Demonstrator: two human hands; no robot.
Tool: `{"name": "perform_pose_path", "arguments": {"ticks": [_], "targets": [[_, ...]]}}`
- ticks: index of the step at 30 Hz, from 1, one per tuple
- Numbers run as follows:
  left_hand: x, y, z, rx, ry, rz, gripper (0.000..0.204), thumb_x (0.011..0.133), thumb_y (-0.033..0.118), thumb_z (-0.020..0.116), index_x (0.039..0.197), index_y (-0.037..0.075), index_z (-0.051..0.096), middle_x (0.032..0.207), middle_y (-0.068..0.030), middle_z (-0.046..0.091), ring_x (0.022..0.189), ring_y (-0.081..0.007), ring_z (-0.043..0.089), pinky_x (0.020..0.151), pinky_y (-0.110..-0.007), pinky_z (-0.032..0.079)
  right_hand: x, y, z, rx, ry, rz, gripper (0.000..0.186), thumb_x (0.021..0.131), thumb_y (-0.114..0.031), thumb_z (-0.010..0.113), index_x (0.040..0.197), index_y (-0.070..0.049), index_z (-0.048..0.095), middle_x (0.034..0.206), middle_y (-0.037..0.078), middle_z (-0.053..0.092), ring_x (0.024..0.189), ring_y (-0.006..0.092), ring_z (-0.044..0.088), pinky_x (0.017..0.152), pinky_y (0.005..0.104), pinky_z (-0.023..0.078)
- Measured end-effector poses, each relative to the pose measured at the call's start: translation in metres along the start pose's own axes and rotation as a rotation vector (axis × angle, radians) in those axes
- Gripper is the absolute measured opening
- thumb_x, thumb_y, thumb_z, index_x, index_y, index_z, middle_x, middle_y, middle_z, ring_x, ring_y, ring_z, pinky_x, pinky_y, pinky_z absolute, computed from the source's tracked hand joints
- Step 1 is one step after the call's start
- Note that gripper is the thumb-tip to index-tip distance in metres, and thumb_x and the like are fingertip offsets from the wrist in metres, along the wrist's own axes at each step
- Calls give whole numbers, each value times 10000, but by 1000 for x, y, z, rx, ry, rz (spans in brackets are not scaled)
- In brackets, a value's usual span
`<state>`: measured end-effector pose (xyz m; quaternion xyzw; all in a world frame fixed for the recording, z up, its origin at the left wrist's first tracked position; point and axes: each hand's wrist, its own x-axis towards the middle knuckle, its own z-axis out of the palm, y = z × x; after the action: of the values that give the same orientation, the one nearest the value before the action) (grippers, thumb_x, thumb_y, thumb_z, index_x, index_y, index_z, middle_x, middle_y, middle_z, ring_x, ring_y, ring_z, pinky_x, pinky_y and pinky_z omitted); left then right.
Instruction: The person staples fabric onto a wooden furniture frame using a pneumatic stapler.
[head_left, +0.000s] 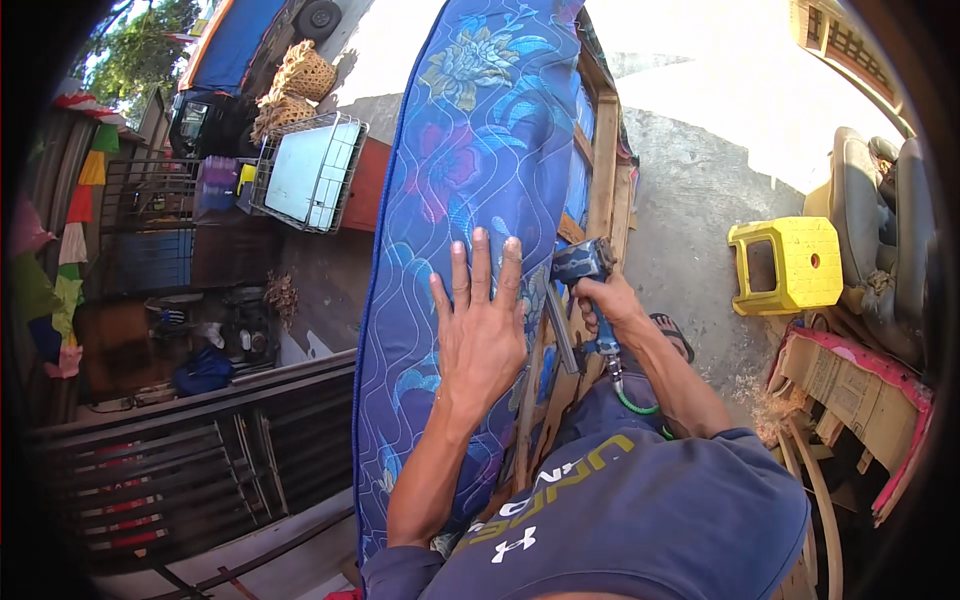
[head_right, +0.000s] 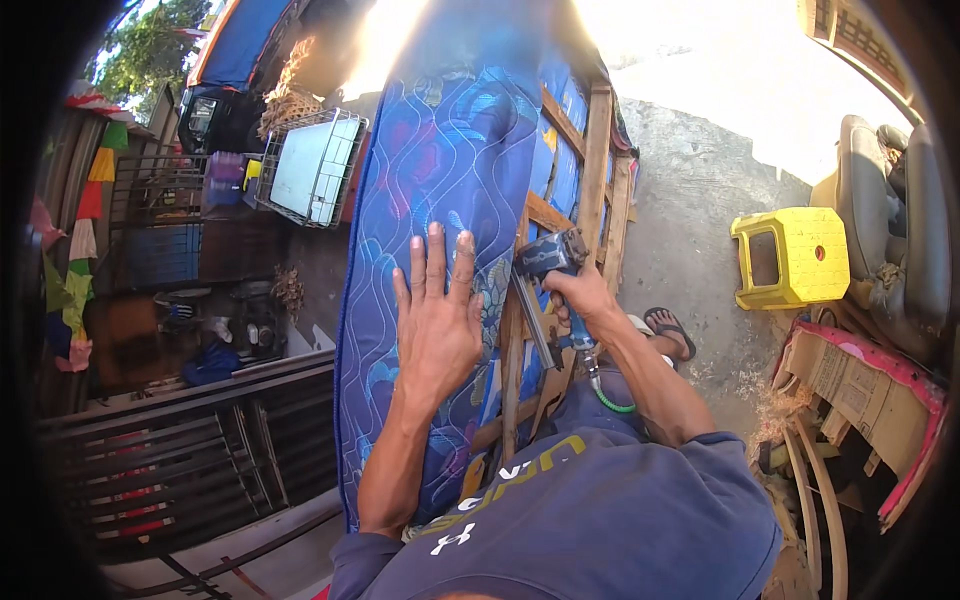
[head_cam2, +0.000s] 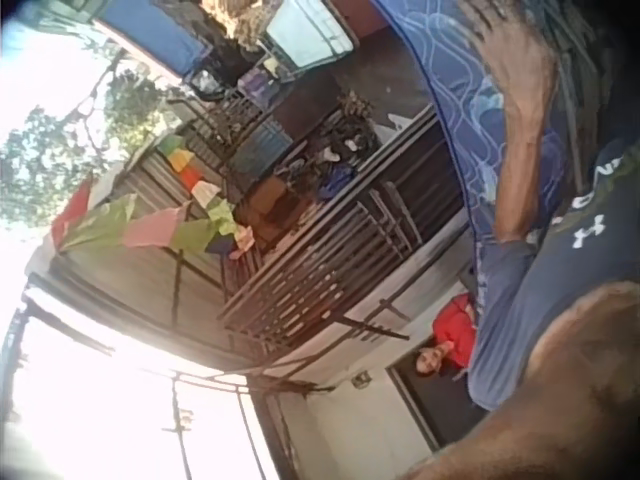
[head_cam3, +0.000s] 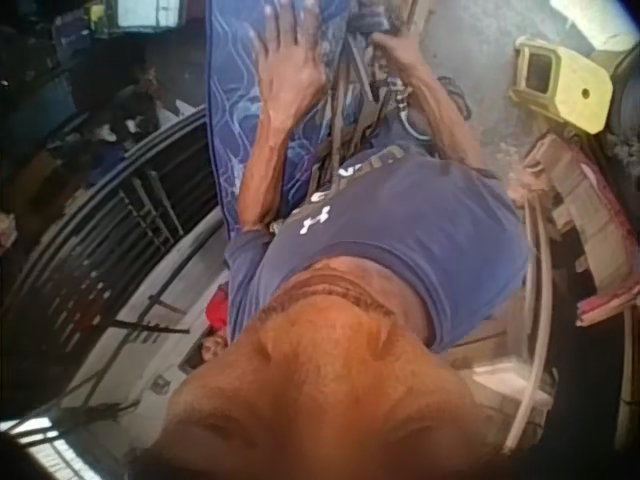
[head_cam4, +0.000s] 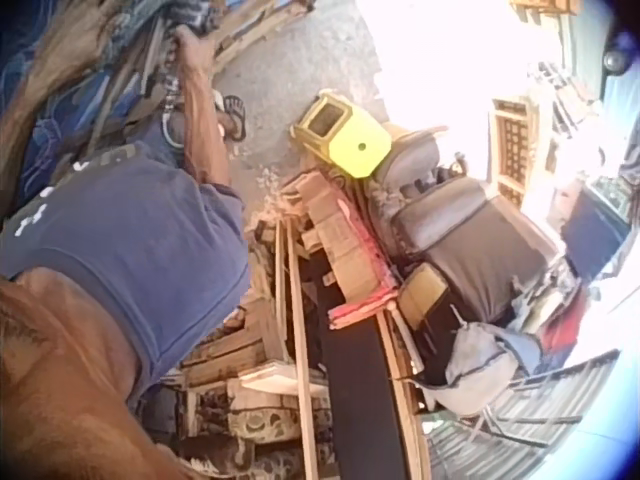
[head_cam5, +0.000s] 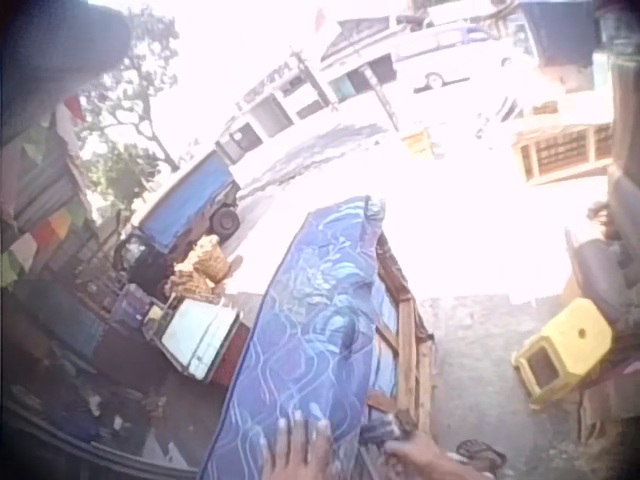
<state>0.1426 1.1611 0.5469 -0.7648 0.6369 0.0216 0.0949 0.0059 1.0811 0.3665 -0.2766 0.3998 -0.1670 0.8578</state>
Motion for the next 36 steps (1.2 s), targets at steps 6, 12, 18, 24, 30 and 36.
{"name": "perform_pose_path", "arguments": {"ticks": [6, 12, 18, 24, 30, 36], "targets": [[7, -10, 7, -74, 17, -47, 894, 897, 214, 690, 1608, 136, 154, 1666, -166, 117, 1531, -398, 97, 1204, -618, 123, -58, -51, -21, -436, 29, -317, 247, 817, -163, 664, 984, 17, 697, 721, 27, 661, 601, 76, 582, 546, 282, 479], [9, -3, 2, -17, -1, -104, 1006, 825, 219, 771, 1609, 153, 143, 1667, -153, 126, 1531, -396, 98, 1202, -627, 141, -48, -6, -12, -787, -124, -1205, 261, 735, -125, 785, 932, 19, 692, 738, 65, 679, 611, 99, 593, 571, 295, 487], [7, -1, 9, 74, 12, -104, 1032, 782, 122, 765, 1606, 145, 145, 1667, -155, 125, 1524, -419, 115, 1190, -647, 163, -55, -1, 1, -487, -280, -891, 286, 728, -130, 805, 936, 31, 692, 748, 109, 686, 610, 174, 639, 616, 304, 523], [8, 0, 9, 72, 25, -92, 1115, 741, 188, 819, 1608, 138, 120, 1666, -163, 120, 1523, -421, 111, 1188, -653, 161, -61, -2, 8, -566, -181, -1045, 265, 746, -112, 792, 949, 25, 692, 757, 118, 697, 640, 168, 665, 616, 314, 525], [25, -50, -18, -484, -75, 146, 964, 813, 519, 766, 1546, 61, 339, 1611, -233, 272, 1513, -381, 215, 1189, -586, 171, -58, -9, -1, -321, -96, -719, 284, 789, -114, 747, 1025, 33, 690, 846, 85, 734, 726, 116, 682, 655, 301, 550], [139, -237, 20, -339, 312, -375, 579, 1069, 423, 299, 1453, 29, 478, 1443, -284, 492, 1355, -418, 465, 1142, -447, 347, -50, -41, -10, -429, -47, -854, 323, 810, -142, 706, 1077, 38, 687, 913, 99, 748, 817, 145, 707, 754, 306, 566]]}}
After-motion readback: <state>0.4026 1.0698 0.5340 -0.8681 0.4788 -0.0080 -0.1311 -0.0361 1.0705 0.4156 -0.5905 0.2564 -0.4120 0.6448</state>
